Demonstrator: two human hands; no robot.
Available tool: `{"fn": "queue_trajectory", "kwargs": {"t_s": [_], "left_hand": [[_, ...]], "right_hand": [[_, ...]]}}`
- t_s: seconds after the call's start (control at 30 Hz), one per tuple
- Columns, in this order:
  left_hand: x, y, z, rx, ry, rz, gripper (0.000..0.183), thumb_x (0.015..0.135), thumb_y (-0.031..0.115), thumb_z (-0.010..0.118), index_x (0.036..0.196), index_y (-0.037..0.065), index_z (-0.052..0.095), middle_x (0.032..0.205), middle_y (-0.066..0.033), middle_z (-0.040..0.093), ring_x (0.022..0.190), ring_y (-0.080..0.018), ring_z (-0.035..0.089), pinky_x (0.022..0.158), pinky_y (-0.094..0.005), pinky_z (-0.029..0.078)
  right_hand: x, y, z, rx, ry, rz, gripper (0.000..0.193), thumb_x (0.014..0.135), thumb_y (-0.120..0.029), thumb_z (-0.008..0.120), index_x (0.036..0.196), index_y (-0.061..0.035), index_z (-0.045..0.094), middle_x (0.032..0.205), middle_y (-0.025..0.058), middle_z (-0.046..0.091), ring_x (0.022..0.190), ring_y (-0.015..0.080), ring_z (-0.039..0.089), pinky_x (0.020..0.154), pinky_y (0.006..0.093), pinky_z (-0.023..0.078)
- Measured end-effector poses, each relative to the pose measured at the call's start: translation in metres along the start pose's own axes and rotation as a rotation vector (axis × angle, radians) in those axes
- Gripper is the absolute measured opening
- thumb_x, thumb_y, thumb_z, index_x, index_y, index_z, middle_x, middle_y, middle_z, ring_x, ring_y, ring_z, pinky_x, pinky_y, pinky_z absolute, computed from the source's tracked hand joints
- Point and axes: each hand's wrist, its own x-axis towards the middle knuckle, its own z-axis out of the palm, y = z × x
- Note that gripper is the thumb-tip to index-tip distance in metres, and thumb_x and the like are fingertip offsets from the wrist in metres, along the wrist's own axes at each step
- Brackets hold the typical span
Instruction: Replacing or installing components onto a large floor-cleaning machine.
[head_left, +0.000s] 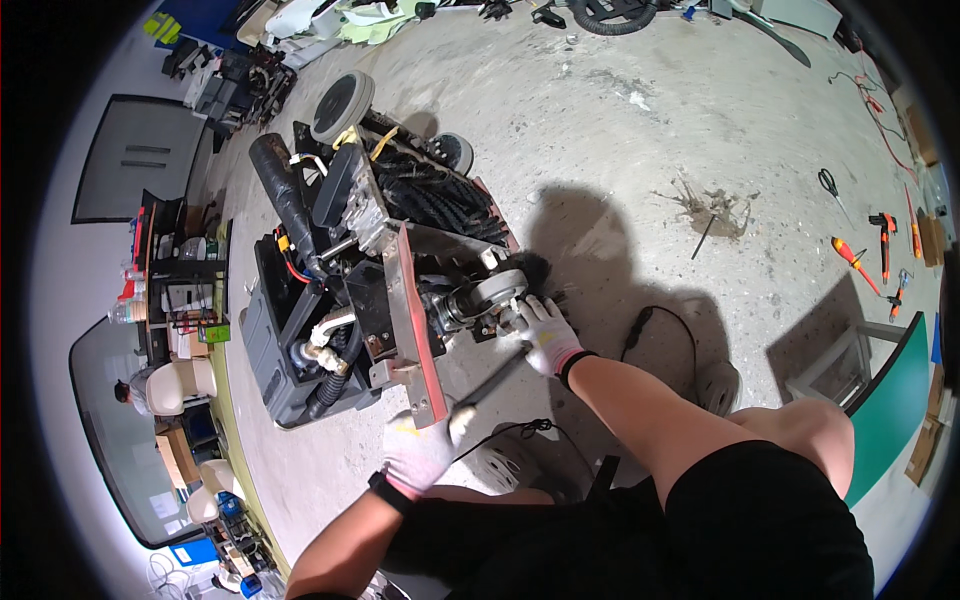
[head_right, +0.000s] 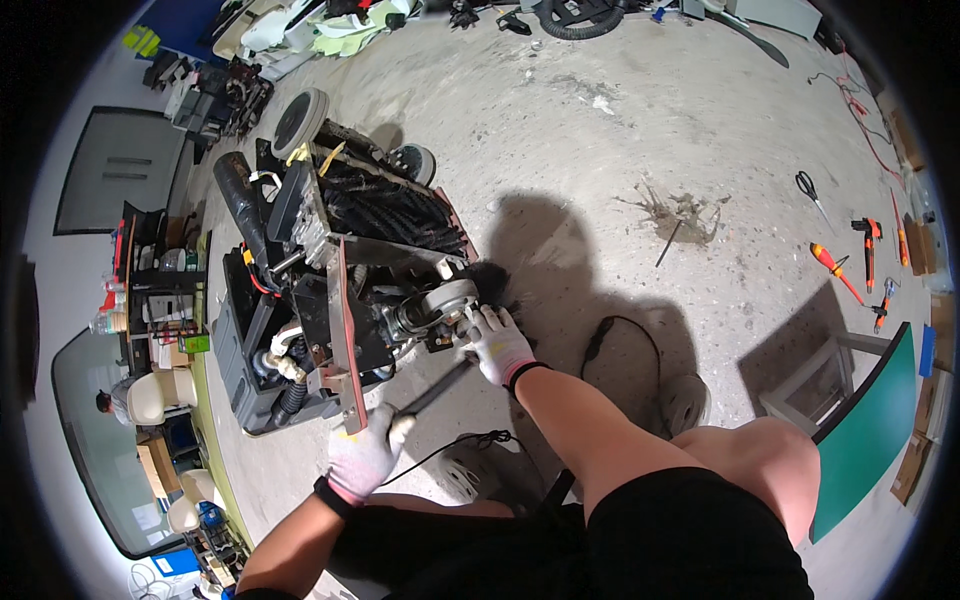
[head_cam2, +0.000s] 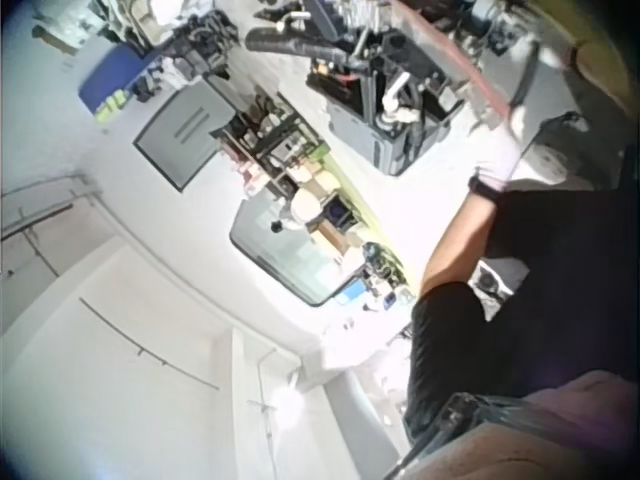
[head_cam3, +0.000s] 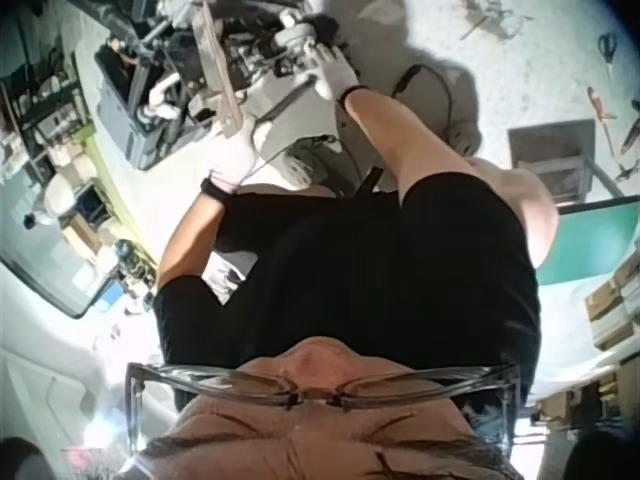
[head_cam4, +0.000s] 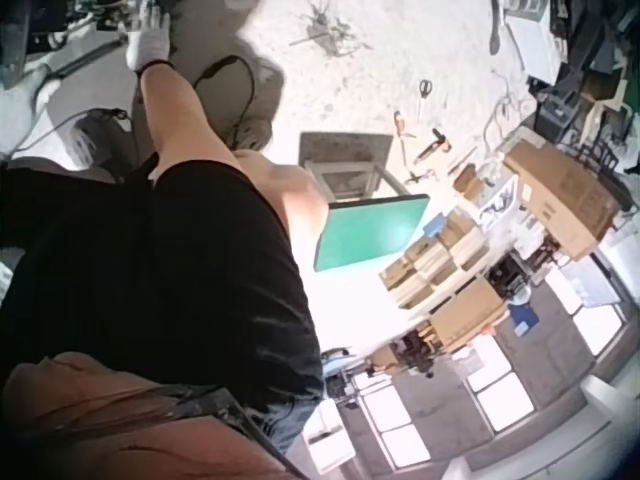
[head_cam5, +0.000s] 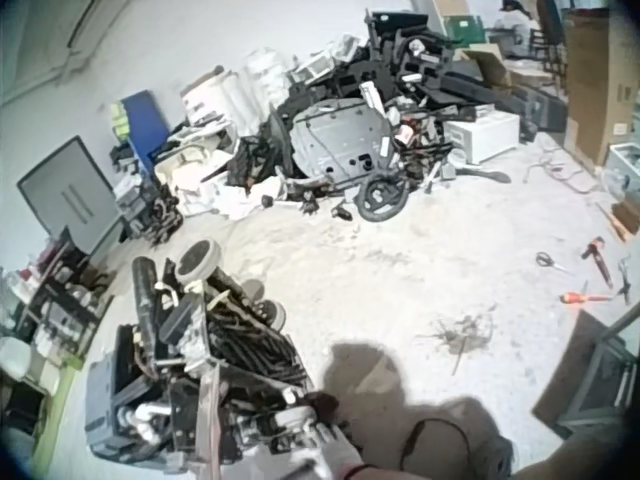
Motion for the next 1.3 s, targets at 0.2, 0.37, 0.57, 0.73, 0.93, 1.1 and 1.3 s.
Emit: {"fn": "queue_trajectory", "kwargs": {"t_s": [0.2,0.37,0.57,0.73,0.93,1.1,1.3], "left_hand": [[0.011,0.025,0.023,-0.227,-0.197,-0.082,0.023,0.098,0.021,0.06,0.114,0.006,0.054,0.09,-0.0232,0.067,0.083,-0.0484,0.066,0.071,-0.0565,0.052],[0.047,0.055,0.051,-0.839,-0.126,-0.151,0.026,0.102,0.025,0.056,0.111,0.001,0.061,0.088,-0.0221,0.071,0.087,-0.04,0.071,0.075,-0.0476,0.054],[0.069,0.086,0.04,-0.864,-0.384,0.16,0.054,0.099,0.039,0.057,0.137,0.001,0.055,0.12,-0.0276,0.067,0.113,-0.0443,0.063,0.096,-0.05,0.049],[0.072,0.081,0.023,-0.494,-0.392,0.34,0.062,0.099,0.047,0.059,0.142,0.002,0.055,0.13,-0.0229,0.064,0.116,-0.0406,0.063,0.1,-0.0431,0.051],[0.056,0.083,-0.01,-0.467,-0.276,0.416,0.053,0.094,0.033,0.066,0.132,-0.002,0.06,0.123,-0.0237,0.066,0.112,-0.0391,0.063,0.099,-0.0465,0.05],[0.05,0.079,-0.021,-0.516,-0.195,0.42,0.05,0.093,0.032,0.066,0.128,-0.004,0.062,0.119,-0.024,0.067,0.111,-0.0394,0.063,0.097,-0.0472,0.051],[0.049,0.07,-0.016,-0.543,-0.185,0.412,0.05,0.094,0.032,0.065,0.128,-0.004,0.062,0.12,-0.0238,0.067,0.112,-0.0411,0.062,0.098,-0.047,0.05]], "right_hand": [[0.016,0.037,-0.074,-0.009,-0.174,-0.246,0.037,0.08,-0.02,0.068,0.116,-0.011,0.066,0.124,0.0069,0.061,0.129,0.0264,0.051,0.102,0.0423,0.043],[-0.015,0.069,-0.143,0.726,-0.636,0.12,0.048,0.094,-0.042,0.069,0.124,-0.004,0.068,0.117,0.0157,0.071,0.107,0.0284,0.066,0.094,0.0411,0.051],[-0.098,0.053,-0.135,0.946,-0.558,-0.146,0.047,0.101,-0.036,0.065,0.137,-0.0072,0.059,0.118,0.005,0.071,0.1,0.0099,0.065,0.086,0.033,0.054],[-0.106,0.104,-0.12,1.133,-0.652,0.45,0.043,0.099,-0.04,0.063,0.127,-0.0078,0.064,0.106,0.0045,0.074,0.084,0.0119,0.067,0.07,0.0307,0.057],[-0.059,0.136,-0.188,1.043,-0.116,0.818,0.029,0.101,-0.03,0.063,0.116,-0.0047,0.066,0.089,0.0059,0.072,0.07,0.0166,0.067,0.065,0.0364,0.058],[0.049,0.181,-0.31,0.948,0.707,0.198,0.048,0.105,-0.021,0.055,0.146,0.0022,0.048,0.13,0.0137,0.065,0.115,0.0263,0.065,0.097,0.0385,0.054],[0.045,0.169,-0.248,1.138,0.1,0.463,0.028,0.107,-0.024,0.055,0.116,-0.0016,0.068,0.088,0.0039,0.073,0.077,0.0141,0.067,0.073,0.0289,0.052]]}}
